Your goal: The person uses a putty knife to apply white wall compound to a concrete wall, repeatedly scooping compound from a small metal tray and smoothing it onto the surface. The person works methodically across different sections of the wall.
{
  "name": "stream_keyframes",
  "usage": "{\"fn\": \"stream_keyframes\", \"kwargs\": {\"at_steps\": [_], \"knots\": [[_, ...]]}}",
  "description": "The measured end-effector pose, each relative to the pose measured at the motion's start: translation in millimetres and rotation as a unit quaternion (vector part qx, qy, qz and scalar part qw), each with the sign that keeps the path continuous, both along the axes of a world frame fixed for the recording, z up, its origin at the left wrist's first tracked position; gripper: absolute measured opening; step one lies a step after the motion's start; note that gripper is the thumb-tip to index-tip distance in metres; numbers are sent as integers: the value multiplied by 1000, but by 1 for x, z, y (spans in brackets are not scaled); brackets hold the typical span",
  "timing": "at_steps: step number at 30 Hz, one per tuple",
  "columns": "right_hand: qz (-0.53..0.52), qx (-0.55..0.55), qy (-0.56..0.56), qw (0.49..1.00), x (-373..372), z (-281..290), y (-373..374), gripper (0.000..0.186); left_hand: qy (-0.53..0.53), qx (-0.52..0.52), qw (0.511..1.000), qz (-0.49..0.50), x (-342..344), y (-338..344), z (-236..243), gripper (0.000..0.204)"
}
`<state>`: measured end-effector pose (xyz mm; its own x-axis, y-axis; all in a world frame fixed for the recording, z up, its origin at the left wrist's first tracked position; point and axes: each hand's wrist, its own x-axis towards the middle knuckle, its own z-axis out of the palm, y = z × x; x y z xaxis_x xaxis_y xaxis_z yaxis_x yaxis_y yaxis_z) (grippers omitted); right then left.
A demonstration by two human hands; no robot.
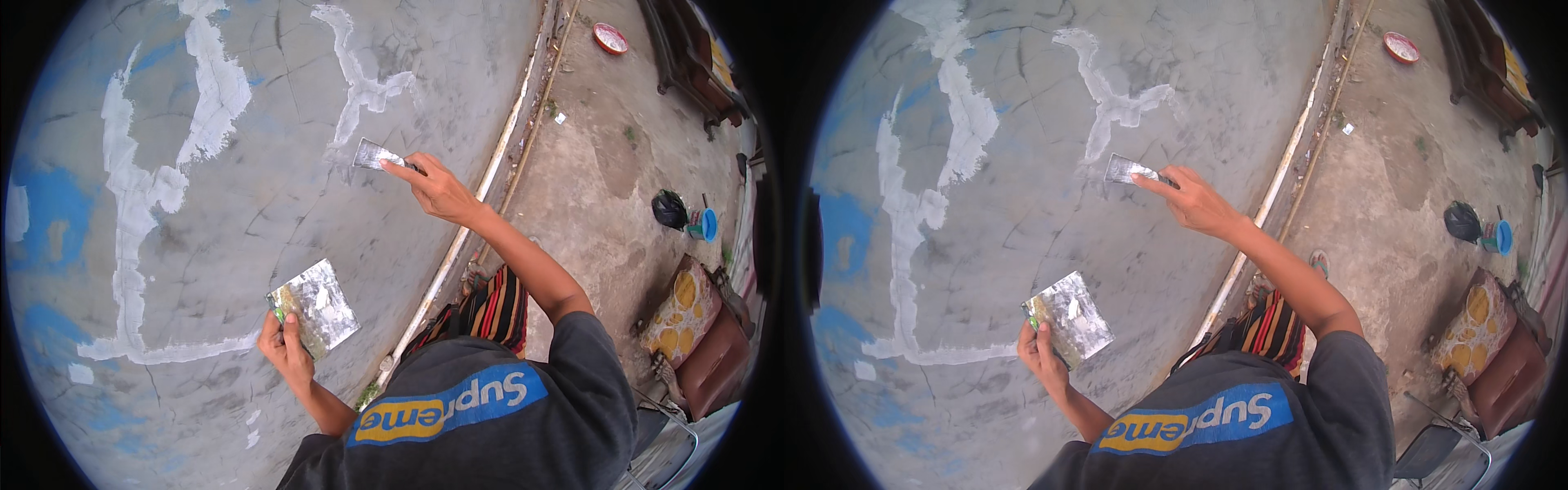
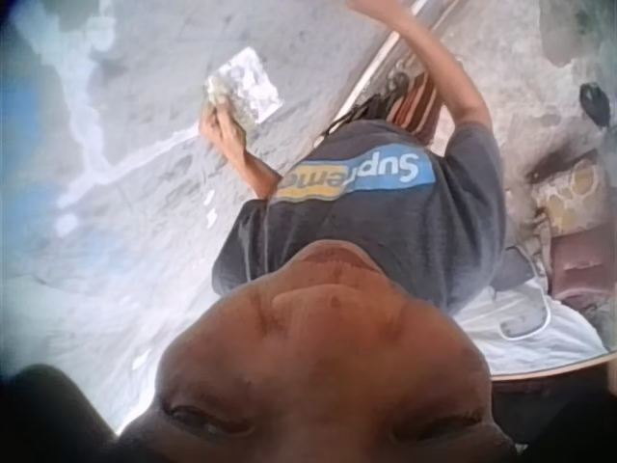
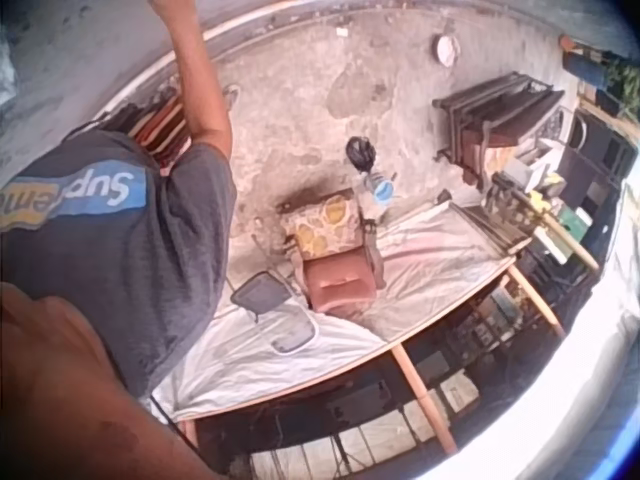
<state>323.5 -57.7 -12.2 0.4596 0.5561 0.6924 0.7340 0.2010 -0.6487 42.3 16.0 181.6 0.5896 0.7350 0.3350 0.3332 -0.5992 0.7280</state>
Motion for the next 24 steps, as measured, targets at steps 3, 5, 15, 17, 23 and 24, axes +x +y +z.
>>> {"fn": "stream_keyframes", "kwargs": {"at_steps": [3, 5, 15, 17, 23, 24], "knots": [[-7, 43, -27, 999, 0, 25, 14, 73, 12, -3, 1000, -3, 3, 1, 3, 18], [-3, 53, -37, 998, 6, 23, 22, 72, 11, -4, 1000, 0, 6, -2, 5, 19], [-16, 24, -15, 999, -5, 15, -2, 67, 10, -17, 1000, -6, 4, 0, 4, 17], [-17, 49, -9, 999, -16, 34, 9, 67, 10, -30, 999, -13, 3, 3, 3, 17], [-41, 13, -15, 999, 3, 14, 29, 70, -4, -26, 999, -19, 4, 5, 4, 17], [-48, -4, -16, 999, 7, 11, 20, 71, -7, -25, 1000, -10, 3, 2, 5, 17]]}}
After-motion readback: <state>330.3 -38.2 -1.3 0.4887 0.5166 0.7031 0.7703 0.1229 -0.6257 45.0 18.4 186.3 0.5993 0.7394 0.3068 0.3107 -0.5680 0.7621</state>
